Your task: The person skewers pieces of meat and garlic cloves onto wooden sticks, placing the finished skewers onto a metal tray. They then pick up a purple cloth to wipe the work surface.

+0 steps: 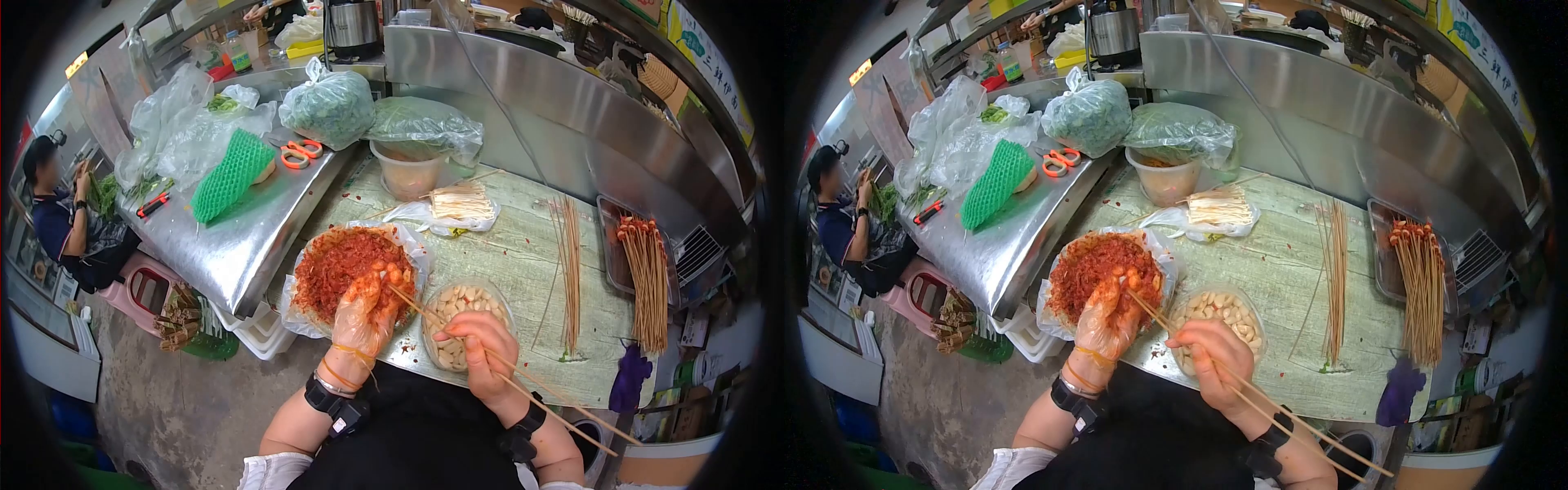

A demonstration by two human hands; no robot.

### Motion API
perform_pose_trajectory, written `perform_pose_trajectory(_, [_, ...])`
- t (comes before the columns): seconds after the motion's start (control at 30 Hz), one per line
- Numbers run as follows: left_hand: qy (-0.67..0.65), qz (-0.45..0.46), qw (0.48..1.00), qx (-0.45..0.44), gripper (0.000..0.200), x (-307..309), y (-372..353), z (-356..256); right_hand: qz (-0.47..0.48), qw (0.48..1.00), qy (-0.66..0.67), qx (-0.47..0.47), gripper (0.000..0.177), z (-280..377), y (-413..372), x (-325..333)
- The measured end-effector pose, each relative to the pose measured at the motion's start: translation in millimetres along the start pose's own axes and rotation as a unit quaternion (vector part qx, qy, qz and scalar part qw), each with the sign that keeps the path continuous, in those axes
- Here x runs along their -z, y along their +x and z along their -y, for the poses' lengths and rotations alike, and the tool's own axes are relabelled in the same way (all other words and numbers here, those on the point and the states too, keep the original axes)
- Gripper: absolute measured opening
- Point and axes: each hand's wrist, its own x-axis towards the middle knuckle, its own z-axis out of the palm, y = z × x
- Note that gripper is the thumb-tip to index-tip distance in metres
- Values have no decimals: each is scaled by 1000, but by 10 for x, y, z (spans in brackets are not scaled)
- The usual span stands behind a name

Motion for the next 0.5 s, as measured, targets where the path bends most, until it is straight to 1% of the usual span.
perform_pose_trajectory(0.13, [-14, -28, 1000, 0, 28, -30, -14, 10, 15, 1000, -8, 24, 22, -60, -55, -49])
perform_pose_trajectory(0.27, [-24, -11, 1000, 15, 27, 14, -6, -1, 9, 999, -4, 43, 22, -128, -89, -61])
perform_pose_trajectory(0.33, [-34, -27, 999, 23, 26, -42, -20, -13, 13, 999, 2, 45, 22, -132, -78, -58])
perform_pose_trajectory(0.4, [-32, -30, 999, 20, 25, -42, -22, -8, 46, 997, -24, 63, 21, -124, -44, -56])
perform_pose_trajectory(0.47, [-29, -31, 999, 14, 24, -40, -38, 4, 55, 995, -38, 78, 20, -145, -39, -66])
perform_pose_trajectory(0.5, [44, -13, 999, 2, 25, -36, -60, 10, 65, 992, -48, 97, 20, -161, -7, -91])
